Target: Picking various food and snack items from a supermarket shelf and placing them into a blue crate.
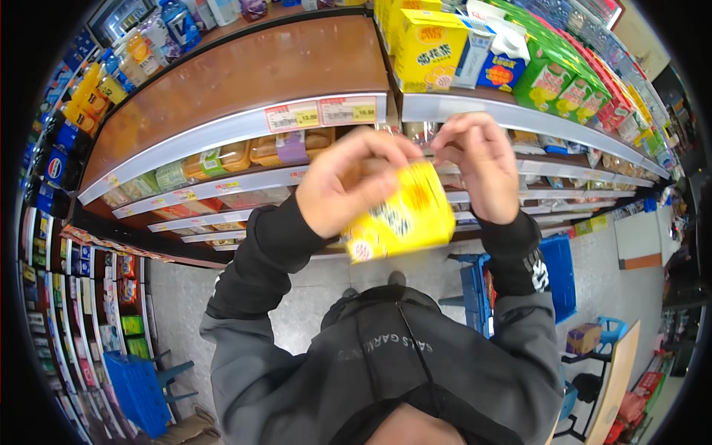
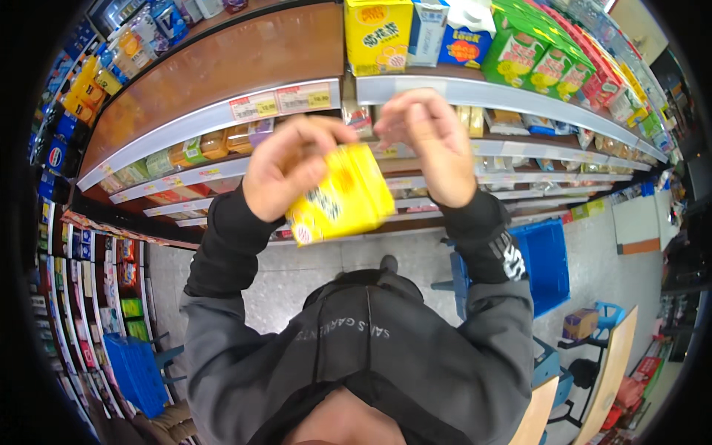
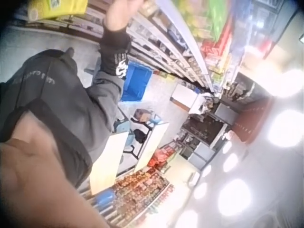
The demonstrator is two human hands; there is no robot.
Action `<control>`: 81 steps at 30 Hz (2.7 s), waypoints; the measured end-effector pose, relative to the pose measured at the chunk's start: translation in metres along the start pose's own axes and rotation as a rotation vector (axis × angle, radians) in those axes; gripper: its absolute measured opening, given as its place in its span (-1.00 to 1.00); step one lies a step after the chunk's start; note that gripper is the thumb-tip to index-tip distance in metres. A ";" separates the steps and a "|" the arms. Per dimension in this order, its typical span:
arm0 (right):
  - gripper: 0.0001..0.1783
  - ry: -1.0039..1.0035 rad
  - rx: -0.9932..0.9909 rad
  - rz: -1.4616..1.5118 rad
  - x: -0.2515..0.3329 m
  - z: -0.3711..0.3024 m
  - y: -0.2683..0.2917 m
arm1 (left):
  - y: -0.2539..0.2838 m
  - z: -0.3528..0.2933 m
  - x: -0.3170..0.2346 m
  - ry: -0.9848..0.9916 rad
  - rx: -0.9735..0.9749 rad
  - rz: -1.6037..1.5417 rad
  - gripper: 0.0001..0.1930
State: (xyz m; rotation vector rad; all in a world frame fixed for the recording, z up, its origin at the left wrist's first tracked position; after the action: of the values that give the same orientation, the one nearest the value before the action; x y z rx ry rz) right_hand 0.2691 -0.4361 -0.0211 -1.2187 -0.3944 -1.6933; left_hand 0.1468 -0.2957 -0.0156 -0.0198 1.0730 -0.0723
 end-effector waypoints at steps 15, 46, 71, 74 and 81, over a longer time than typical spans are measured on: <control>-0.32 0.177 0.204 -0.484 -0.003 0.013 -0.045 | 0.021 0.023 -0.010 -0.266 -0.574 0.078 -0.52; -0.35 0.325 0.009 -0.789 0.020 0.062 0.002 | 0.077 0.124 0.031 -0.080 -0.512 -0.061 -0.43; -0.33 0.260 0.233 -0.378 0.031 0.123 -0.061 | 0.085 0.099 -0.041 -0.276 -0.226 0.439 -0.13; -0.42 0.323 0.148 -0.445 -0.006 0.149 -0.051 | 0.104 0.099 -0.026 -0.237 -0.206 0.387 -0.13; -0.52 0.288 0.173 -0.627 -0.032 0.151 -0.045 | 0.137 0.086 -0.001 -0.051 -0.247 0.548 -0.15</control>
State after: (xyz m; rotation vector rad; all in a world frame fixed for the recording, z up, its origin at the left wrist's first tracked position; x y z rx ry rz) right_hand 0.3134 -0.2901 0.0308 -0.7415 -0.7829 -2.2706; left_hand 0.2285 -0.1610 0.0192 0.0499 0.9994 0.5516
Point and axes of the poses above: each hand's wrist, its own z-axis towards the middle knuckle, its own y-axis out of the back of the hand, x = y × z, the point moved 3 cm from there along z, towards the middle knuckle, and after that the axes turned 1 degree about z, right-handed, at the moved point
